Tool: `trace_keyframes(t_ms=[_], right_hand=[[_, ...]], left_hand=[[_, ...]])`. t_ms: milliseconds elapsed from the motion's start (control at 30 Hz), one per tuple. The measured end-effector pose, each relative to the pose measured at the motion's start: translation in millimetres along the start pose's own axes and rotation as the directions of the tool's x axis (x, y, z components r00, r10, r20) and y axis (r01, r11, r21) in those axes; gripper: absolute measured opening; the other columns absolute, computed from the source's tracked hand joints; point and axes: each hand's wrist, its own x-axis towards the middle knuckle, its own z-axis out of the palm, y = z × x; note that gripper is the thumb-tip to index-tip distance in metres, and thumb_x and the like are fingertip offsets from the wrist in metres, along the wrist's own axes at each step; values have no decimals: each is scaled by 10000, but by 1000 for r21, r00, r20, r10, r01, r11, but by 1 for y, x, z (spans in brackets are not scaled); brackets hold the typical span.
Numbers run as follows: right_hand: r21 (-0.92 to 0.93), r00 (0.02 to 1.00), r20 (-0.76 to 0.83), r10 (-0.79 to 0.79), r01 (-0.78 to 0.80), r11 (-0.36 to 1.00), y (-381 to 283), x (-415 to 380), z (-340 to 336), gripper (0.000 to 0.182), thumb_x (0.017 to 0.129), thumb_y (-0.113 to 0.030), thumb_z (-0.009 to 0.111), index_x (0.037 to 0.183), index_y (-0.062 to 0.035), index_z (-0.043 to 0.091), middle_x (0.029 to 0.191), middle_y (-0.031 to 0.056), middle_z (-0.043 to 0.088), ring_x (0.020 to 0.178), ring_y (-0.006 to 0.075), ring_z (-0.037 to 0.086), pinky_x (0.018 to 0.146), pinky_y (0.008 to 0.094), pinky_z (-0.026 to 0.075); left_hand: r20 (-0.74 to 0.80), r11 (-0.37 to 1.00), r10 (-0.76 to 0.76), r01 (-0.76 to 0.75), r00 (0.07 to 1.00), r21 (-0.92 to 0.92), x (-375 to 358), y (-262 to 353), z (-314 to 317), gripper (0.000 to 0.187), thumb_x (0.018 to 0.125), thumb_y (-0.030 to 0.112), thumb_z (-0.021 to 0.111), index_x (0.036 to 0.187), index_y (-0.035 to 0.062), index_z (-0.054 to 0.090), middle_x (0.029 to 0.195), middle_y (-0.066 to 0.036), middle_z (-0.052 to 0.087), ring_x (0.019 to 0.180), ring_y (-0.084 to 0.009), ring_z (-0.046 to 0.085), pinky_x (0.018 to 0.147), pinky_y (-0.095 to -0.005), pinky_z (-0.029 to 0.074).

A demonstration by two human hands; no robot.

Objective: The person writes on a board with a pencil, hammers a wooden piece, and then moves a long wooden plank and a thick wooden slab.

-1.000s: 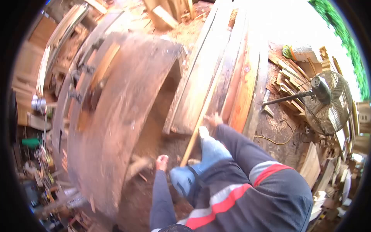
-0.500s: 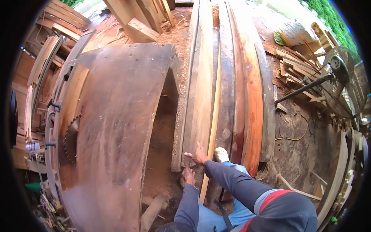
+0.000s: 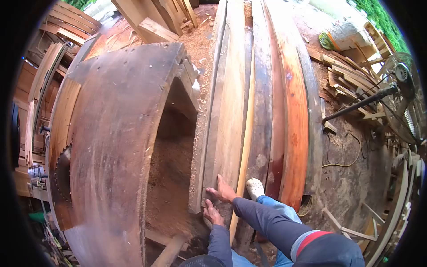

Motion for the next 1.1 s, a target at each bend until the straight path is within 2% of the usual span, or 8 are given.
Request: trace_keyframes(t_ms=[500, 667, 767, 867, 967, 1000, 1033, 1100], right_hand=[[259, 960, 235, 150, -211, 942, 43, -36, -74, 1100, 761, -448, 747, 1431, 55, 35, 1392, 308, 333, 1311, 376, 354, 1070, 429, 320], [454, 891, -281, 356, -203, 867, 15, 9, -98, 1244, 636, -513, 810, 1428, 69, 48, 1421, 339, 250, 1339, 370, 297, 1028, 405, 371], [173, 798, -465, 383, -342, 923, -18, 17, -95, 946, 701, -365, 732, 1312, 150, 226, 1130, 344, 546, 1081, 370, 563, 927, 367, 443], [140, 816, -459, 351, -324, 936, -15, 14, -97, 728, 703, -312, 662, 1151, 158, 334, 1008, 367, 587, 969, 412, 610, 858, 403, 478], [86, 831, -445, 335, -333, 939, 0, 17, -98, 690, 696, -329, 669, 1064, 175, 375, 1008, 381, 580, 975, 425, 608, 853, 407, 483], [83, 826, -440, 351, -352, 932, 0, 18, -98, 686, 697, -331, 672, 1060, 172, 381, 1021, 381, 576, 983, 424, 605, 859, 410, 481], [76, 821, -439, 365, -371, 925, 4, 19, -98, 682, 697, -333, 675, 1056, 170, 387, 1033, 381, 572, 991, 424, 602, 865, 412, 480], [-5, 826, -470, 311, -355, 935, 24, 23, -96, 799, 701, -351, 680, 1143, 214, 328, 1062, 377, 571, 1026, 453, 584, 890, 430, 470]], left_hand=[[61, 997, 78, -79, 995, 13, -71, -50, 22, 396, 902, 312, 621, 1050, -54, 584, 1037, -128, 631, 908, -205, 573, 837, -344, 437], [70, 978, -101, 111, 992, -177, -99, -60, 33, 360, 888, 190, 646, 1136, -38, 519, 1051, -97, 622, 928, -187, 578, 830, -307, 451], [116, 971, -134, 154, 984, -180, -91, -58, 15, 427, 850, 187, 693, 1166, -11, 485, 1066, -93, 616, 939, -200, 587, 842, -291, 453], [468, 745, -493, 634, 734, -210, -59, -52, -15, 812, 811, 451, 691, 1392, 53, 286, 1420, -138, 348, 1316, -315, 349, 1035, -577, 308], [575, 210, -709, 900, 409, -381, -10, -58, -11, 1054, 728, 756, 542, 1429, 31, 236, 1474, -193, 254, 1333, -429, 271, 1041, -630, 272], [613, 314, -662, 902, 431, -295, 10, -90, -1, 1080, 712, 770, 537, 1410, -7, 260, 1432, -230, 316, 1269, -447, 367, 992, -643, 338], [656, 182, -729, 979, 194, -88, 28, -94, 12, 999, 783, 684, 544, 1456, 36, 189, 1494, -158, 236, 1269, -386, 382, 996, -581, 375], [680, 421, -656, 907, 327, -30, 56, -148, 39, 818, 812, 676, 506, 1330, 55, 381, 1298, -140, 438, 1149, -341, 492, 950, -557, 420]])
